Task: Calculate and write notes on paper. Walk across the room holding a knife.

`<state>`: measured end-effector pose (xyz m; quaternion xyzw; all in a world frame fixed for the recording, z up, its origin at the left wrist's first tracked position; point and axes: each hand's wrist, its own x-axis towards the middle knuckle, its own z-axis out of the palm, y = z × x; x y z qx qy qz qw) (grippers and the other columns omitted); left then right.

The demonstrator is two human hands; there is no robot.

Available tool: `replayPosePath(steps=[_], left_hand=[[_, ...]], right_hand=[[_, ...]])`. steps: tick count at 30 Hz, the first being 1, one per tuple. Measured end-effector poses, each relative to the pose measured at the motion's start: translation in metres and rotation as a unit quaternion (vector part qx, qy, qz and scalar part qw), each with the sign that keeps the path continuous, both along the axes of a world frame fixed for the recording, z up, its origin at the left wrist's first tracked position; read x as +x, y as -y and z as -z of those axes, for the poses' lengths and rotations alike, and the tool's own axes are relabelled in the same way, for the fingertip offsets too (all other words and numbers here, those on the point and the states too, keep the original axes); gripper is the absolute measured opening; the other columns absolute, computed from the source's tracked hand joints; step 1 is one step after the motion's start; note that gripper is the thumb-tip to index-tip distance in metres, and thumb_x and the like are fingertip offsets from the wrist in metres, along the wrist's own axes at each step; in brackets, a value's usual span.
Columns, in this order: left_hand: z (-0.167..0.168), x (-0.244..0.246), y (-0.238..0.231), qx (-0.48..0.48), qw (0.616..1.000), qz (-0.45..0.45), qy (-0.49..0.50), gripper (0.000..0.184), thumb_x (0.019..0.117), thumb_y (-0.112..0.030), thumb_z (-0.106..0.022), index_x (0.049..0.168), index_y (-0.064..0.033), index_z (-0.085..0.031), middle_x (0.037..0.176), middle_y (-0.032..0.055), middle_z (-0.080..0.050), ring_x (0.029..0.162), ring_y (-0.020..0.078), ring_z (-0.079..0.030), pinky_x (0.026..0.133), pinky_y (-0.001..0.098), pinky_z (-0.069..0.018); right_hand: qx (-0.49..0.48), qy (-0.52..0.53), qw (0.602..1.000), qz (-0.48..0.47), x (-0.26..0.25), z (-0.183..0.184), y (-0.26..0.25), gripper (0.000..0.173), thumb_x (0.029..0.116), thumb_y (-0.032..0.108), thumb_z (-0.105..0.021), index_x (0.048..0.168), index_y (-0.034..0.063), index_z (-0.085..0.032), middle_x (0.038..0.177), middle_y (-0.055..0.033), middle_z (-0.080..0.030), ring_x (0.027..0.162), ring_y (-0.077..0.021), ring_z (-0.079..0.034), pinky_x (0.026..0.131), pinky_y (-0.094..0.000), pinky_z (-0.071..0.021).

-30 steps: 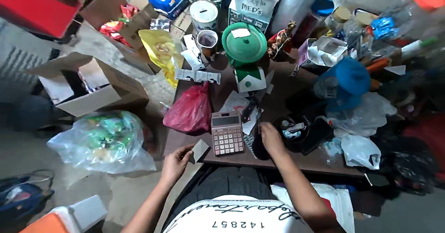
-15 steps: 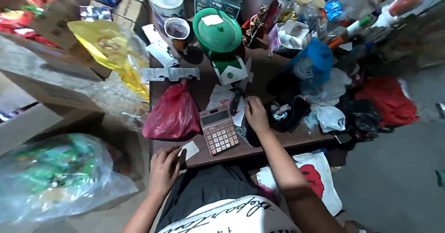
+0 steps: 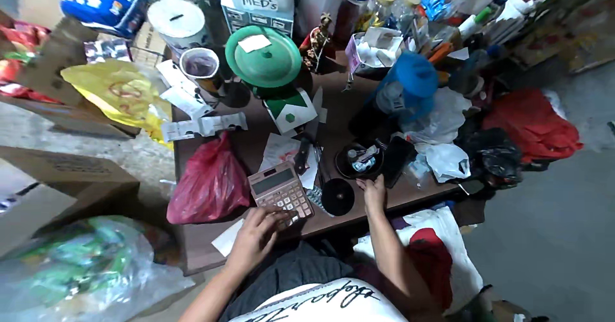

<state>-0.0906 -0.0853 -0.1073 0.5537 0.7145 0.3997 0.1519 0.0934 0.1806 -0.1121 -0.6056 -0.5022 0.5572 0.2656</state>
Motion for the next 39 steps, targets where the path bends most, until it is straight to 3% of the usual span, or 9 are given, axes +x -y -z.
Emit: replayPosePath(steps=[4, 8, 10, 12, 16, 21, 25, 29, 39], left_hand=[[-0.002, 0.012, -0.036, -0.008, 0.999, 0.041, 0.014, 0.030, 0.0928, -0.014, -0.055, 0.116, -0.0101, -0.073, 0.124, 0.0140, -0.068, 0.116, 0.0307, -0.062, 0.102, 0.0445, -0.0479], [0.000, 0.027, -0.056, -0.032, 0.996, 0.067, 0.039, 0.027, 0.0944, -0.014, -0.055, 0.112, -0.0096, -0.075, 0.123, 0.0127, -0.069, 0.115, 0.0282, -0.064, 0.101, 0.0421, -0.0507], [-0.004, 0.033, -0.066, -0.048, 0.993, 0.083, 0.069, 0.025, 0.0961, -0.013, -0.056, 0.111, -0.0081, -0.075, 0.122, 0.0121, -0.069, 0.116, 0.0261, -0.064, 0.102, 0.0392, -0.0503], [-0.005, 0.038, -0.078, -0.068, 0.987, 0.103, 0.107, 0.024, 0.0970, -0.011, -0.056, 0.110, -0.0061, -0.075, 0.121, 0.0122, -0.070, 0.117, 0.0248, -0.064, 0.104, 0.0381, -0.0493], [-0.007, 0.050, -0.116, -0.114, 0.963, 0.154, 0.188, 0.023, 0.0998, -0.013, -0.056, 0.113, -0.0050, -0.074, 0.122, 0.0125, -0.069, 0.119, 0.0234, -0.062, 0.105, 0.0385, -0.0485], [-0.024, 0.067, -0.178, -0.184, 0.913, 0.154, 0.328, 0.032, 0.1044, -0.020, -0.054, 0.128, -0.0009, -0.066, 0.128, 0.0145, -0.065, 0.119, 0.0163, -0.062, 0.106, 0.0322, -0.0487], [-0.027, 0.086, -0.217, -0.176, 0.830, 0.108, 0.518, 0.051, 0.1110, -0.030, -0.029, 0.148, 0.0008, -0.047, 0.145, 0.0164, -0.055, 0.129, 0.0177, -0.058, 0.109, 0.0354, -0.0470], [-0.030, 0.104, -0.216, -0.135, 0.792, 0.086, 0.589, 0.063, 0.1113, -0.039, -0.015, 0.144, 0.0056, -0.046, 0.137, 0.0157, -0.058, 0.126, 0.0122, -0.058, 0.110, 0.0336, -0.0474], [-0.030, 0.107, -0.195, -0.069, 0.846, -0.040, 0.527, 0.044, 0.1118, -0.029, -0.034, 0.101, -0.0012, -0.067, 0.089, 0.0022, -0.067, 0.086, 0.0058, -0.065, 0.084, 0.0282, -0.0555]], right_hand=[[0.000, -0.016, 0.994, -0.110, -0.001, 0.005, -0.016, 0.045, 0.1000, -0.007, -0.045, 0.144, -0.0094, -0.041, 0.132, -0.0261, -0.060, 0.111, -0.0259, -0.070, 0.096, -0.0378, -0.0585], [0.218, 0.247, 0.934, -0.136, 0.026, 0.003, -0.039, 0.044, 0.0945, 0.009, -0.065, 0.138, 0.0027, -0.061, 0.146, -0.0202, -0.054, 0.130, -0.0337, -0.056, 0.105, -0.0466, -0.0502], [0.245, 0.362, 0.895, -0.092, 0.035, 0.009, -0.055, 0.068, 0.0895, 0.032, -0.074, 0.148, 0.0063, -0.051, 0.158, -0.0265, -0.038, 0.140, -0.0504, -0.041, 0.111, -0.0648, -0.0361], [0.190, 0.403, 0.893, -0.066, 0.031, 0.017, -0.067, 0.101, 0.0817, 0.048, -0.081, 0.160, 0.0092, -0.031, 0.166, -0.0275, -0.020, 0.146, -0.0531, -0.030, 0.114, -0.0674, -0.0300], [0.197, 0.405, 0.892, -0.015, 0.019, 0.037, -0.074, 0.106, 0.0780, 0.035, -0.086, 0.162, 0.0118, -0.025, 0.168, -0.0273, -0.012, 0.147, -0.0522, -0.031, 0.114, -0.0622, -0.0344], [0.251, 0.262, 0.932, 0.009, 0.034, 0.024, -0.060, 0.118, 0.0687, 0.015, -0.091, 0.161, -0.0001, -0.018, 0.166, -0.0324, -0.005, 0.144, -0.0499, -0.035, 0.105, -0.0495, -0.0498], [0.385, 0.179, 0.900, -0.095, 0.075, 0.010, -0.016, 0.114, 0.0614, 0.022, -0.090, 0.145, -0.0196, -0.025, 0.154, -0.0477, -0.021, 0.143, -0.0550, -0.034, 0.114, -0.0504, -0.0417], [0.475, 0.089, 0.863, -0.148, 0.098, 0.025, 0.021, 0.105, 0.0692, 0.037, -0.090, 0.150, 0.0200, -0.024, 0.160, -0.0246, -0.028, 0.151, -0.0282, -0.031, 0.122, -0.0384, -0.0317], [0.518, 0.033, 0.839, -0.164, 0.075, 0.046, 0.017, 0.109, 0.0727, 0.033, -0.092, 0.155, 0.0340, -0.020, 0.162, -0.0117, -0.028, 0.153, -0.0234, -0.028, 0.124, -0.0408, -0.0282]])
